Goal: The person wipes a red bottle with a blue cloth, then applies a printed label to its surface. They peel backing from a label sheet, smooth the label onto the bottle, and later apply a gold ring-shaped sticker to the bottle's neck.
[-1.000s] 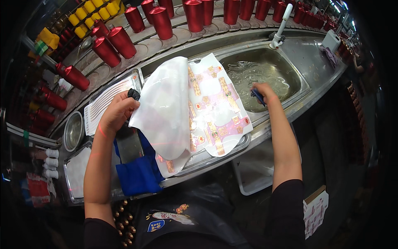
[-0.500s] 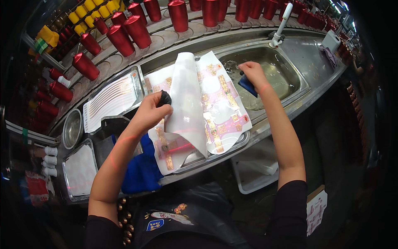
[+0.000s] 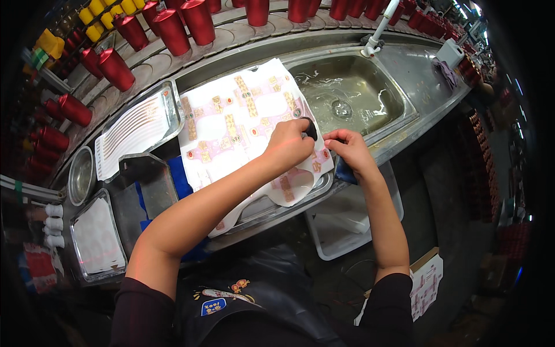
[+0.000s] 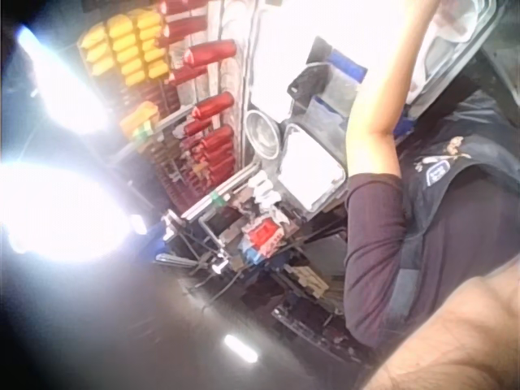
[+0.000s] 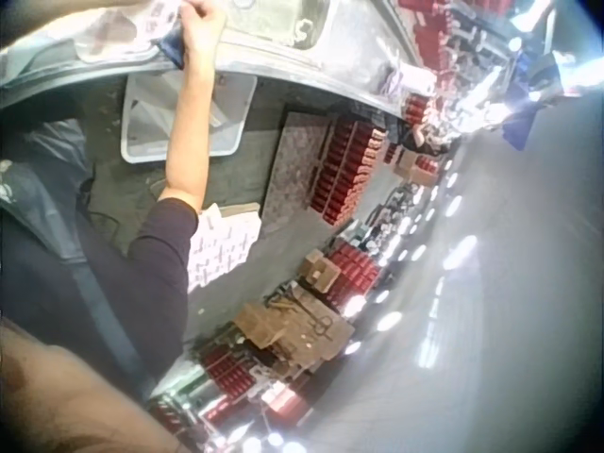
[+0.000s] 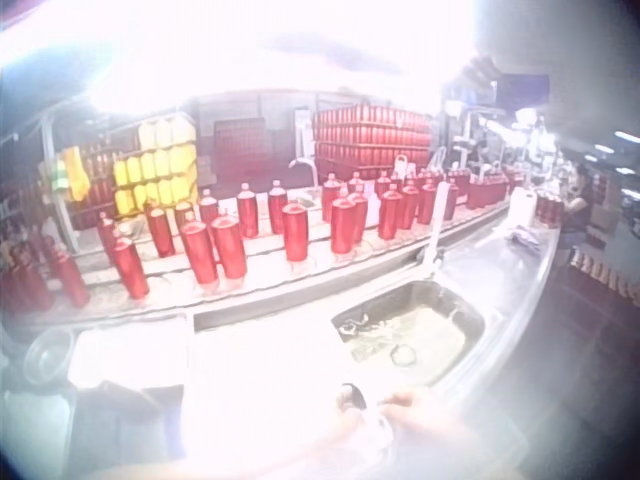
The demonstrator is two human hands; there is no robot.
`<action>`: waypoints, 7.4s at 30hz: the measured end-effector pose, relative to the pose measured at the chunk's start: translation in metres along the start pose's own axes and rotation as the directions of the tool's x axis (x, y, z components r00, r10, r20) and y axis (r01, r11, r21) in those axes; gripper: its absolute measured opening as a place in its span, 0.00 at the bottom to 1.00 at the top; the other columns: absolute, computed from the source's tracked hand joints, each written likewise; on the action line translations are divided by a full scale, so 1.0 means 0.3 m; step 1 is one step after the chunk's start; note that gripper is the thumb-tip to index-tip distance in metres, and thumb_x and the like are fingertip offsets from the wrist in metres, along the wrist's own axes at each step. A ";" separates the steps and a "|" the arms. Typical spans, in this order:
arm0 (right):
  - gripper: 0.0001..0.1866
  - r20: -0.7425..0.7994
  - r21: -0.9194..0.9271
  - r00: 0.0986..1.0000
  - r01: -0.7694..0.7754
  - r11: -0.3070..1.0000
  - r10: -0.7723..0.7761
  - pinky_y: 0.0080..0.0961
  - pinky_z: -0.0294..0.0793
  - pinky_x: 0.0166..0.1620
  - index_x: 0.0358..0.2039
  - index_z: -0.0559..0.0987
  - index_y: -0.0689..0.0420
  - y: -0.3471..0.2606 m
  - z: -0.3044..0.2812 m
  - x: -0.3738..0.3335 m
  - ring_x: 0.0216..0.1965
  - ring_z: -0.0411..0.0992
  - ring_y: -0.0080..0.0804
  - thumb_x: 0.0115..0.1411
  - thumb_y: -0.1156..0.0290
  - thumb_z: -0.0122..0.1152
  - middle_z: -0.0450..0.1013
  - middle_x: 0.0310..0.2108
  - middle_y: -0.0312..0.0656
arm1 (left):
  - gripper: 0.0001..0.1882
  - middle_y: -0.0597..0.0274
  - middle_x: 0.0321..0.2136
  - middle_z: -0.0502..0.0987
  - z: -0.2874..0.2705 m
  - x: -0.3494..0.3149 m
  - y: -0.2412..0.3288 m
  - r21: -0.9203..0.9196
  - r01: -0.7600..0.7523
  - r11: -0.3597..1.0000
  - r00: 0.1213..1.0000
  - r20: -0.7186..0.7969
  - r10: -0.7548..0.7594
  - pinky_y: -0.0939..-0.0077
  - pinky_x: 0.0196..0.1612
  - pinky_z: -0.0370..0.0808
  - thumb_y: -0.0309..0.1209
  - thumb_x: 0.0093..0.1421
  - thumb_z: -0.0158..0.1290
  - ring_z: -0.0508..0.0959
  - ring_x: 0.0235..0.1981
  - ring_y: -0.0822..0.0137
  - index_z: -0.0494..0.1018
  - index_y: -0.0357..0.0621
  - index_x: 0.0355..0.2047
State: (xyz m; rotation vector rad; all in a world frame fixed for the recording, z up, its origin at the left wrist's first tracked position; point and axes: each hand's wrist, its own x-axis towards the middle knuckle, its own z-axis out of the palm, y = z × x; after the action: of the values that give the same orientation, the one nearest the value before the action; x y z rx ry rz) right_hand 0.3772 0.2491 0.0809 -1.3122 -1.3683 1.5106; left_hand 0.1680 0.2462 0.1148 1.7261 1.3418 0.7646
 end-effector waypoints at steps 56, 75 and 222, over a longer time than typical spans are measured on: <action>0.09 -0.102 0.031 0.994 0.044 0.999 -0.041 0.16 0.71 0.35 0.37 0.82 0.65 0.024 0.028 -0.009 0.29 0.71 0.16 0.55 0.79 0.61 0.78 0.30 0.34 | 0.14 0.47 0.24 0.81 0.048 0.068 -0.030 -0.167 0.407 0.898 0.912 0.032 -0.408 0.64 0.28 0.77 0.34 0.44 0.62 0.83 0.25 0.57 0.80 0.32 0.24; 0.20 -0.669 -0.628 0.660 -0.257 0.735 -0.341 0.25 0.73 0.38 0.40 0.82 0.66 0.170 -0.187 0.432 0.33 0.75 0.33 0.53 0.62 0.66 0.78 0.32 0.44 | 0.06 0.73 0.17 0.66 -0.491 -0.160 -0.119 -0.698 0.393 0.599 0.889 0.124 -0.440 0.81 0.25 0.70 0.25 0.47 0.54 0.67 0.17 0.76 0.67 0.49 0.21; 0.16 0.421 0.424 0.906 -0.247 0.872 0.052 0.26 0.77 0.42 0.55 0.74 0.59 -0.275 0.567 0.055 0.43 0.75 0.27 0.70 0.66 0.53 0.75 0.51 0.40 | 0.08 0.54 0.26 0.73 -0.959 -1.589 -0.502 0.299 0.464 0.833 0.840 -0.447 -0.307 0.55 0.37 0.72 0.25 0.48 0.56 0.75 0.35 0.49 0.69 0.39 0.30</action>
State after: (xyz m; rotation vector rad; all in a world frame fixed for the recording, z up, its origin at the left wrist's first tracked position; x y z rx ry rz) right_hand 0.1990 0.2363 0.1451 -0.8453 -1.0360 2.1475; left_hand -0.2670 -0.1324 0.1325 1.5491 2.1751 0.6327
